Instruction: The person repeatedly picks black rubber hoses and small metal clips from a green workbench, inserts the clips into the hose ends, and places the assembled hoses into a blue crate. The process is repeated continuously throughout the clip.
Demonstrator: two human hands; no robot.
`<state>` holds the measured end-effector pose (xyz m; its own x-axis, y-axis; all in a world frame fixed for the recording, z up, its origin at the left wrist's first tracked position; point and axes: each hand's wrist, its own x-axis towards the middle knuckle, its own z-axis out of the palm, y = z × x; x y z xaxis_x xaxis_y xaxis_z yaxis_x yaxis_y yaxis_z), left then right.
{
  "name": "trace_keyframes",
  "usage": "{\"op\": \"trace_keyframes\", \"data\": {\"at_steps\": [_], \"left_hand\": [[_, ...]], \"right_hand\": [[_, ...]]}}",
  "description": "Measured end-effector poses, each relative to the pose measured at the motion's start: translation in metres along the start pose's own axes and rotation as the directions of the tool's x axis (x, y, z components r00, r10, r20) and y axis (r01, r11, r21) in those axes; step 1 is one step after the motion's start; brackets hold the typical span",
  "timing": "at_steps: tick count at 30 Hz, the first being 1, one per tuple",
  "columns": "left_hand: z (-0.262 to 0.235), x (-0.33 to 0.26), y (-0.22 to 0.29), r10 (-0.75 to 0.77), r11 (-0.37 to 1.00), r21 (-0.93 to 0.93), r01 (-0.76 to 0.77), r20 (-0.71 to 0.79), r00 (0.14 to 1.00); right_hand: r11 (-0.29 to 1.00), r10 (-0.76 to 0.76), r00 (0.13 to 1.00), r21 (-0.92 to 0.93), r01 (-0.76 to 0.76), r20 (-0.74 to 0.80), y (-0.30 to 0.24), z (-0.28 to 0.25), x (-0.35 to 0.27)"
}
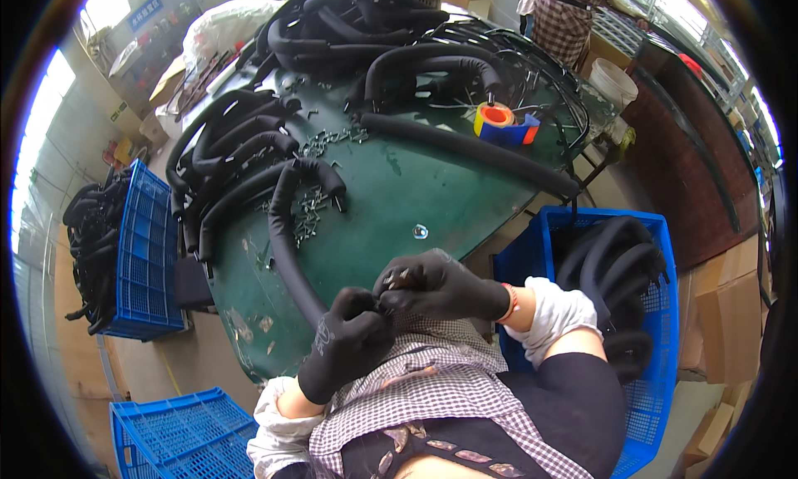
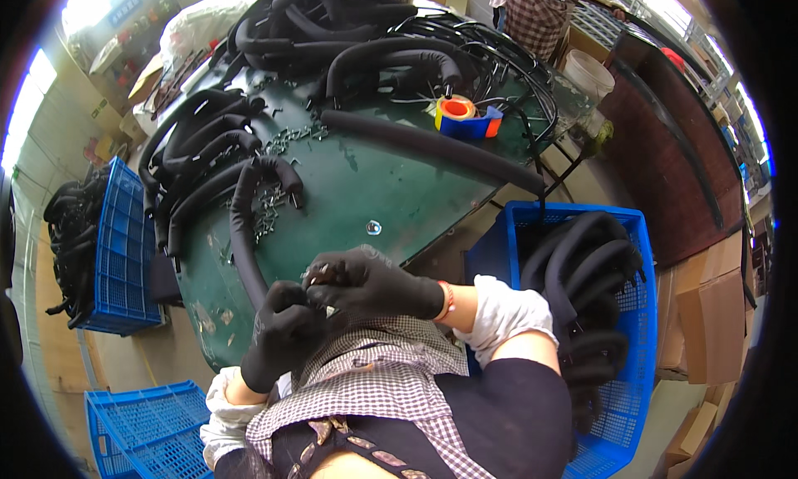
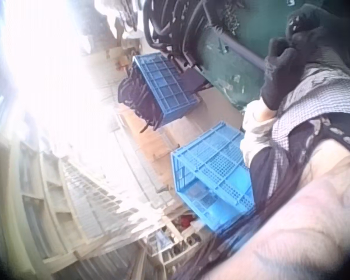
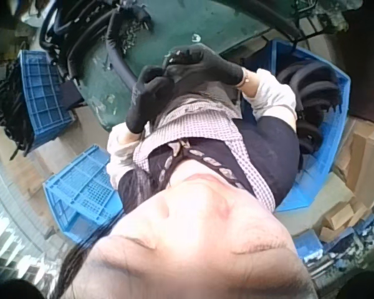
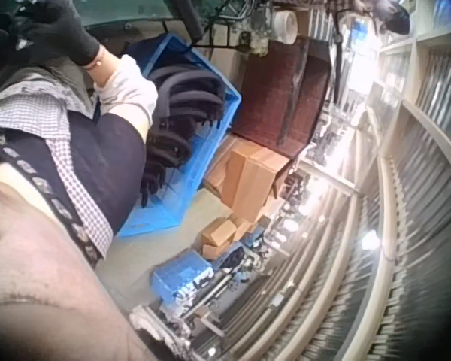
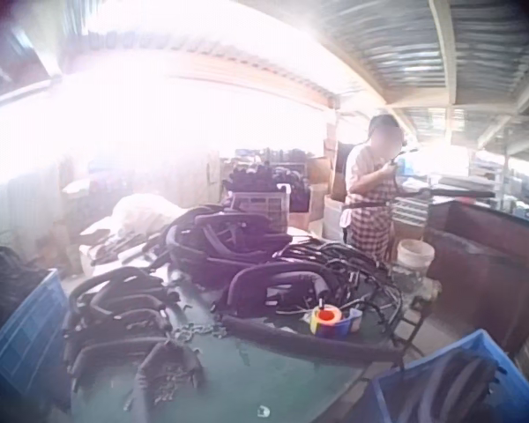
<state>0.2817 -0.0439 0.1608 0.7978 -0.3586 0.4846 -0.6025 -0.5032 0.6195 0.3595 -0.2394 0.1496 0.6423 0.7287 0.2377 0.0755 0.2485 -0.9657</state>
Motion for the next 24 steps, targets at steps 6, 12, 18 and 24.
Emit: {"op": "trace_keyframes", "data": {"at_steps": [6, 12, 18, 24], "left_hand": [[-0.001, -0.006, 0.000, 0.108, 0.993, 0.051, -0.105, -0.050, 0.993], [-0.008, -0.020, -0.012, 0.115, 0.993, 0.002, -0.115, 0.035, 0.993], [0.006, -0.048, -0.042, 0.148, 0.988, 0.049, -0.148, 0.015, 0.989], [0.007, -0.082, -0.062, 0.123, 0.980, 0.155, -0.121, -0.003, 0.992]], "right_hand": [[0.906, -0.234, 0.972, -0.361, 0.221, 0.007, -0.016, 0.004, 0.005], [0.863, -0.291, 0.957, -0.435, 0.259, -0.008, -0.020, 0.005, 0.013], [0.813, -0.369, 0.928, -0.499, 0.300, -0.043, -0.018, 0.023, 0.022], [0.607, -0.607, 0.793, -0.612, 0.507, 0.055, -0.033, 0.039, 0.011]]}}
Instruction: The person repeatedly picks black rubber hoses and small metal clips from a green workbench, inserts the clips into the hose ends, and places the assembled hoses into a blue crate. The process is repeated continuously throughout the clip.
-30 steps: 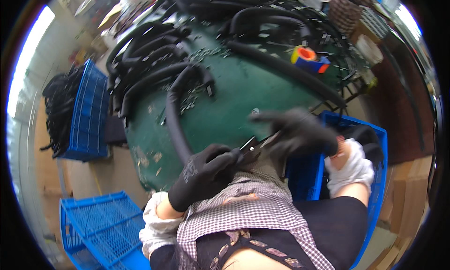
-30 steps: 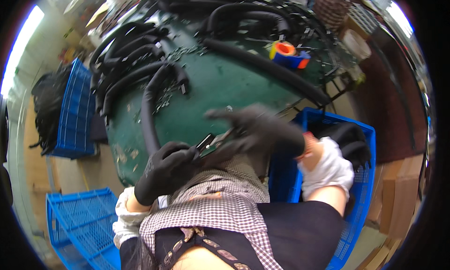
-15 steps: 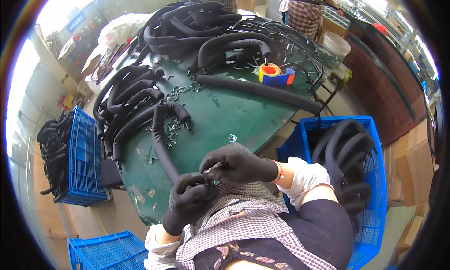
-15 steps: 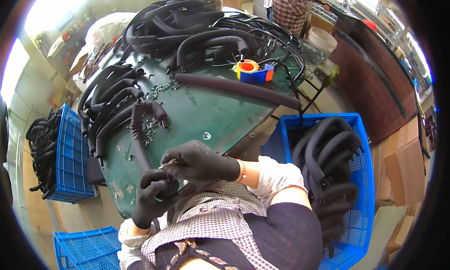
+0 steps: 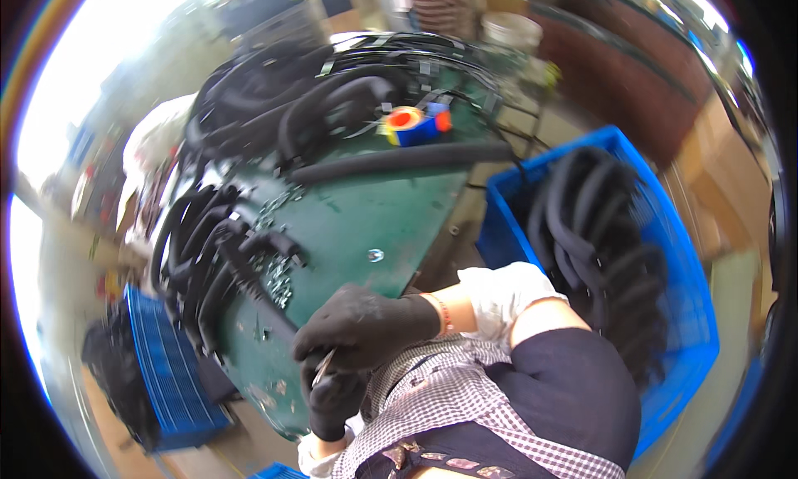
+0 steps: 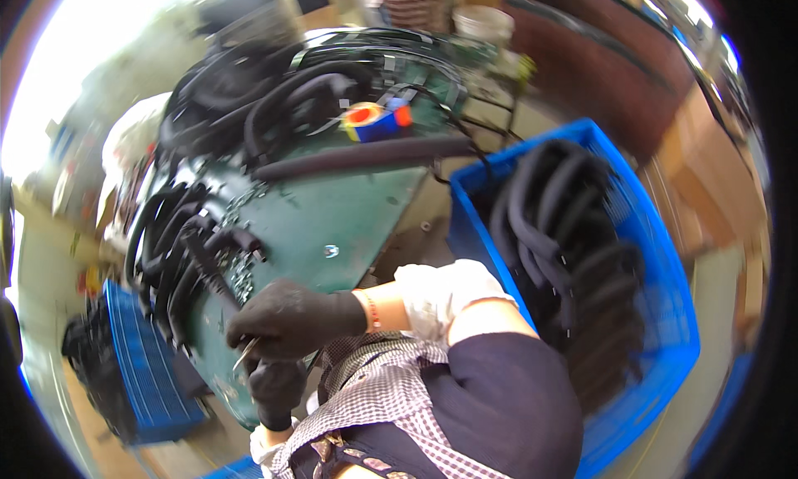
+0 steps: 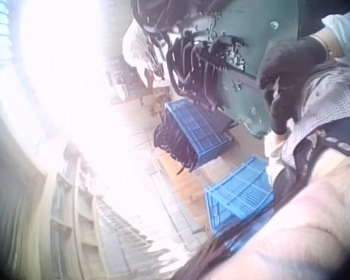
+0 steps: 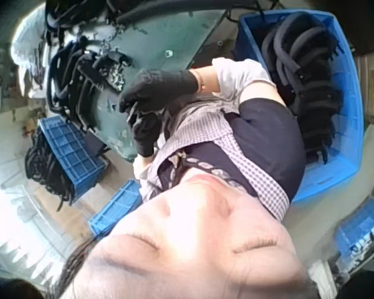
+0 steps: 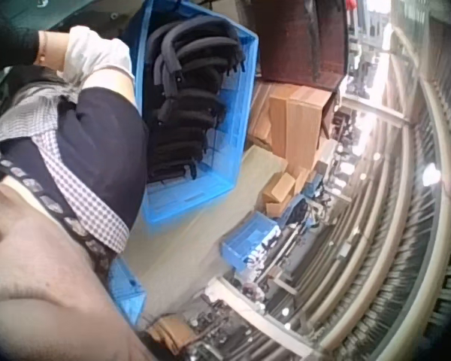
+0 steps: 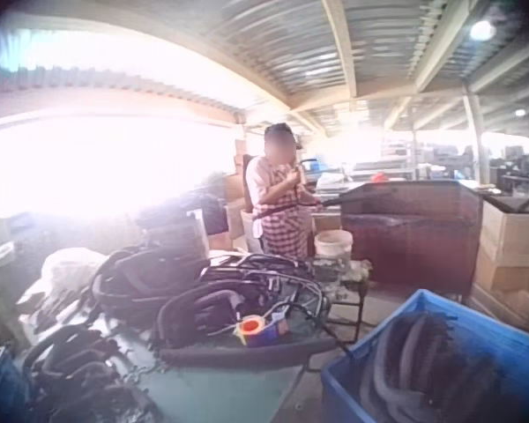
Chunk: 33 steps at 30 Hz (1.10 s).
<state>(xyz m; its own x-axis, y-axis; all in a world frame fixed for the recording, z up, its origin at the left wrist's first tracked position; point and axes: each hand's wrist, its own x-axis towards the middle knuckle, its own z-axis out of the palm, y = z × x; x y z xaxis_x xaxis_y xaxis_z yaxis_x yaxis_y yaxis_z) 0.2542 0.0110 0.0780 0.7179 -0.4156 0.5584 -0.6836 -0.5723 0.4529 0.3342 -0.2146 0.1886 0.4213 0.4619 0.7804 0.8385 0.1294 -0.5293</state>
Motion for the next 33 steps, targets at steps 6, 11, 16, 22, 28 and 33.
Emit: {"op": "trace_keyframes", "data": {"at_steps": [6, 11, 16, 22, 28, 33], "left_hand": [[-0.032, 0.051, 0.057, -0.236, 0.830, -0.493, 0.260, 0.112, 0.965], [-0.036, 0.102, 0.053, 0.381, 0.888, 0.086, -0.452, 0.411, 0.828], [-0.002, 0.134, 0.090, 0.674, 0.647, 0.039, -0.761, 0.438, 0.595], [0.058, 0.175, 0.162, 0.851, 0.436, 0.021, -0.900, 0.316, 0.420], [0.112, 0.171, 0.170, 0.722, 0.673, -0.082, -0.735, 0.289, 0.628], [0.120, 0.143, 0.116, 0.495, 0.856, -0.114, -0.504, 0.458, 0.738]], "right_hand": [[0.989, -0.102, 0.991, -0.118, 0.091, -0.086, -0.044, -0.022, -0.026], [0.843, 0.171, 0.981, -0.529, -0.099, 0.089, -0.087, -0.044, -0.075], [0.621, 0.437, 0.899, -0.709, -0.335, -0.042, -0.110, -0.036, -0.118], [0.475, 0.372, 0.842, -0.700, -0.534, -0.390, -0.135, -0.076, -0.198], [-0.275, 0.252, 0.613, -0.663, -0.696, -0.748, -0.216, -0.125, -0.338], [-0.686, 0.270, 0.282, -0.389, -0.615, -0.921, -0.236, -0.078, -0.492]]}}
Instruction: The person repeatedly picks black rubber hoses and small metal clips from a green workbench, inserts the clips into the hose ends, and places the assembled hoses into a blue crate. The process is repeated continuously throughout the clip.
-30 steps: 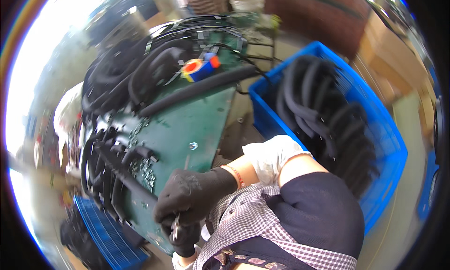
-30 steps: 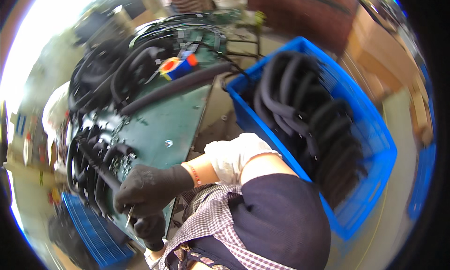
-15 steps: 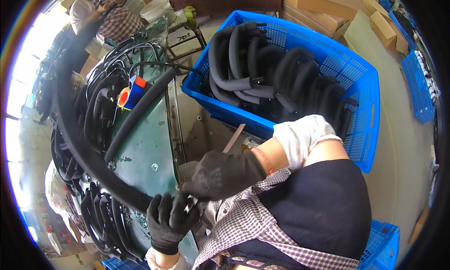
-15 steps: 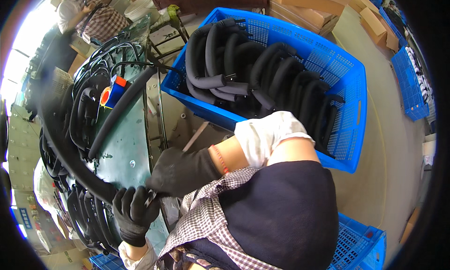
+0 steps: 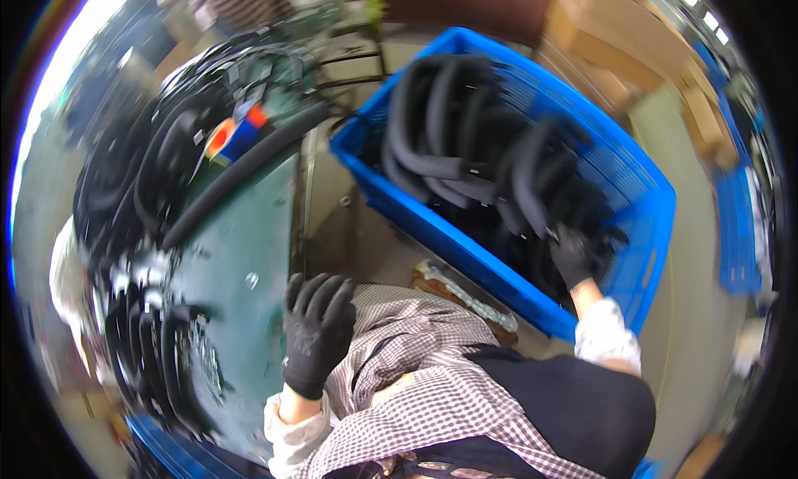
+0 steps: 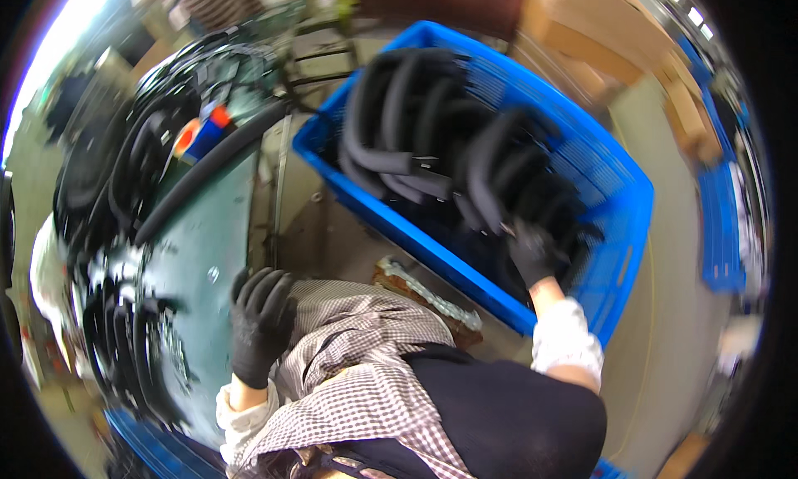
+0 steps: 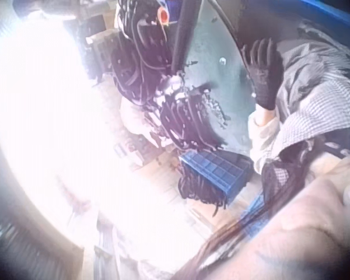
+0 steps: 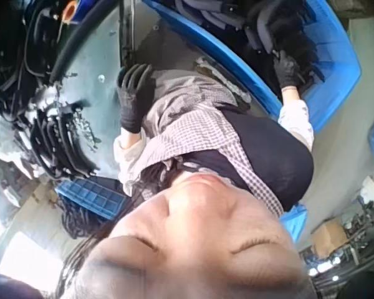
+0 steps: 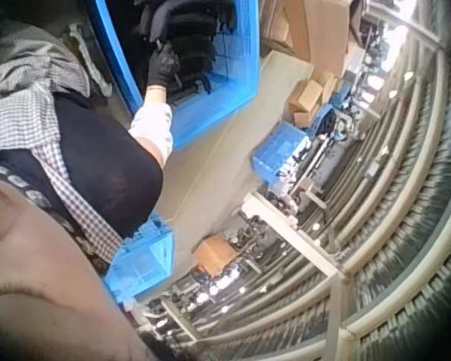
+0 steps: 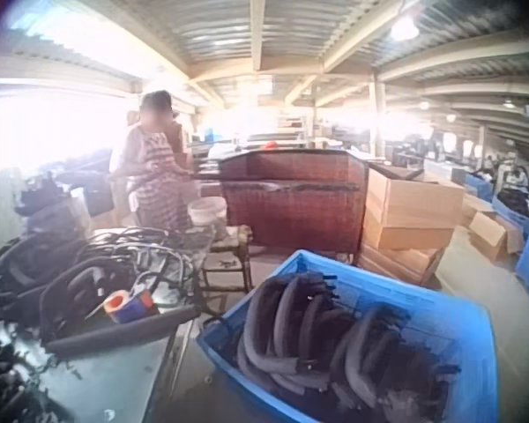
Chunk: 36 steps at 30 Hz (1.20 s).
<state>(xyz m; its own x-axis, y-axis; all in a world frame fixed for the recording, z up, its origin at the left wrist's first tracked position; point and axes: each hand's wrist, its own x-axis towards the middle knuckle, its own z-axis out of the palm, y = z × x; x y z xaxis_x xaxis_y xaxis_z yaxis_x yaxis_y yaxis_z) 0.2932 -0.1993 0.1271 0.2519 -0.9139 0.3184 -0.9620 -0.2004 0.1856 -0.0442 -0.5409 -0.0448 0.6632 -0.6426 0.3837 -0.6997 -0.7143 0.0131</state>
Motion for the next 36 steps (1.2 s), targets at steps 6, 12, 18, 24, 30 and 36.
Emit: {"op": "trace_keyframes", "data": {"at_steps": [6, 12, 18, 24, 30, 36], "left_hand": [[0.012, -0.086, -0.029, -0.193, 0.981, -0.005, 0.194, 0.041, 0.980], [-0.007, -0.151, -0.082, -0.508, 0.845, 0.111, 0.523, -0.136, 0.851], [-0.053, -0.284, -0.160, -0.673, 0.576, 0.039, 0.816, -0.544, 0.501], [-0.091, -0.360, -0.275, -0.749, 0.134, 0.296, 0.946, -0.594, 0.292], [-0.089, -0.334, -0.360, -0.872, 0.224, 0.323, 0.919, -0.355, 0.338], [-0.151, -0.325, -0.326, -0.791, 0.334, 0.364, 0.869, -0.392, 0.469]], "right_hand": [[0.952, 0.054, 0.858, 0.232, -0.198, 0.511, 0.026, 0.058, -0.064], [0.988, -0.100, 0.478, 0.030, 0.151, 0.873, 0.040, 0.005, 0.008], [0.983, 0.161, 0.824, -0.165, -0.083, 0.543, 0.087, 0.007, 0.122], [0.894, -0.117, 0.987, 0.444, 0.056, 0.113, -0.067, -0.003, 0.225], [0.352, -0.731, 0.671, 0.776, 0.523, -0.121, -0.413, -0.094, 0.195], [-0.089, -0.963, 0.162, 0.825, 0.558, -0.213, -0.563, -0.094, 0.151]]}}
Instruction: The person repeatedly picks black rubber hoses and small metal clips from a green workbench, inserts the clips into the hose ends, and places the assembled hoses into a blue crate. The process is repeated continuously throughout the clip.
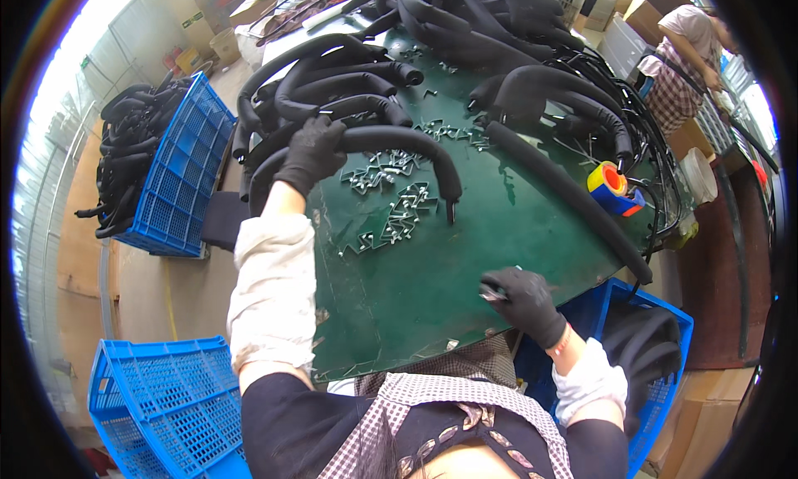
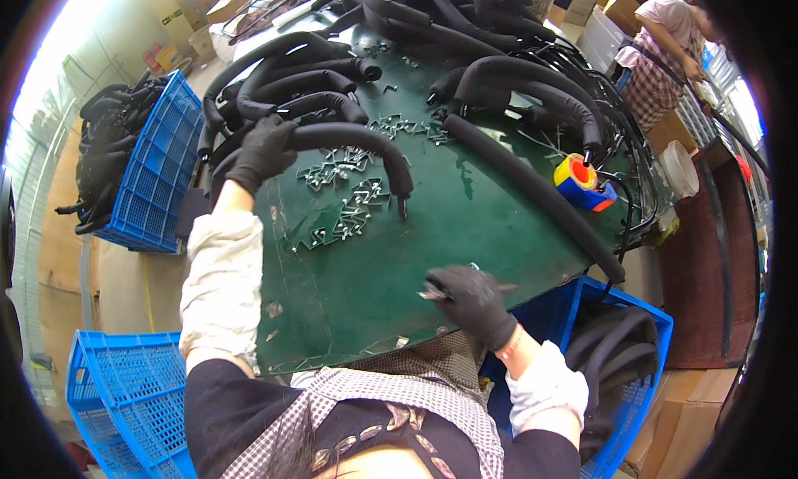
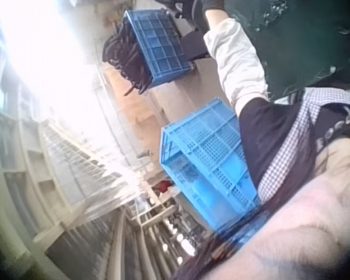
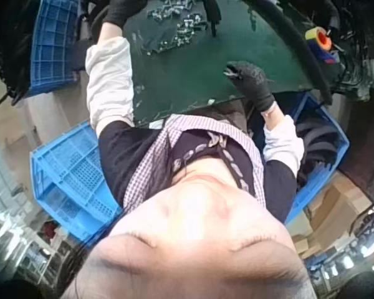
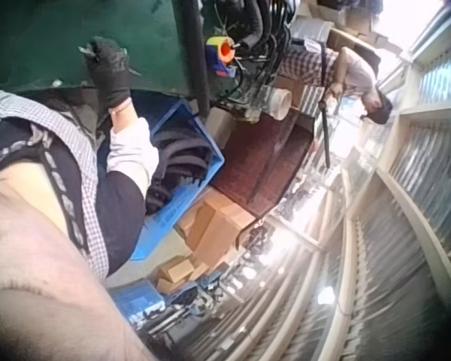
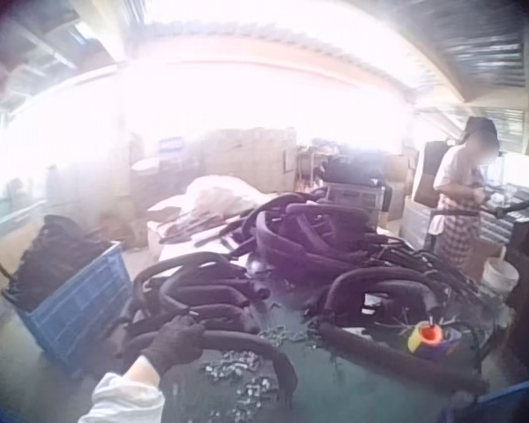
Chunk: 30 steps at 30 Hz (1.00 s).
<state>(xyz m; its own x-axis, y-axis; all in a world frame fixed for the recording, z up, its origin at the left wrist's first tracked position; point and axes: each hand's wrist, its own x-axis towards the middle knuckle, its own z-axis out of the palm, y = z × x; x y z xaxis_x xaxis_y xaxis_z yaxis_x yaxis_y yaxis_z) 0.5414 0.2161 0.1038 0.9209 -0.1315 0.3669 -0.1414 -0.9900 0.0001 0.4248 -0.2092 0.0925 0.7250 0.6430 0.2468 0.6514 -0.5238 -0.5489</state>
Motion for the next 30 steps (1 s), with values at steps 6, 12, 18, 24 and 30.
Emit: {"op": "trace_keyframes", "data": {"at_steps": [6, 12, 18, 24, 30], "left_hand": [[-0.160, -0.099, 0.005, -0.064, 0.998, -0.029, 0.058, -0.412, 0.909], [-0.249, -0.319, 0.016, -0.629, 0.776, -0.465, 0.425, -0.539, 0.560], [-0.274, -0.467, 0.101, -0.885, 0.414, -0.891, 0.188, -0.345, 0.313], [-0.296, -0.541, 0.159, -0.879, 0.477, -0.863, 0.167, -0.469, 0.084], [-0.274, -0.582, 0.190, -0.852, 0.388, -0.918, -0.079, -0.390, 0.350]], "right_hand": [[0.995, -0.089, 0.991, 0.051, 0.084, 0.098, -0.022, 0.056, 0.066], [0.980, -0.196, 0.978, -0.020, 0.198, 0.066, -0.063, 0.124, 0.109], [0.956, -0.115, 0.976, -0.246, 0.160, 0.187, -0.073, 0.181, 0.151], [0.946, -0.115, 0.966, -0.272, 0.177, 0.230, -0.076, 0.196, 0.153], [0.968, -0.253, 0.961, 0.022, 0.252, 0.112, -0.089, 0.163, 0.116]]}}
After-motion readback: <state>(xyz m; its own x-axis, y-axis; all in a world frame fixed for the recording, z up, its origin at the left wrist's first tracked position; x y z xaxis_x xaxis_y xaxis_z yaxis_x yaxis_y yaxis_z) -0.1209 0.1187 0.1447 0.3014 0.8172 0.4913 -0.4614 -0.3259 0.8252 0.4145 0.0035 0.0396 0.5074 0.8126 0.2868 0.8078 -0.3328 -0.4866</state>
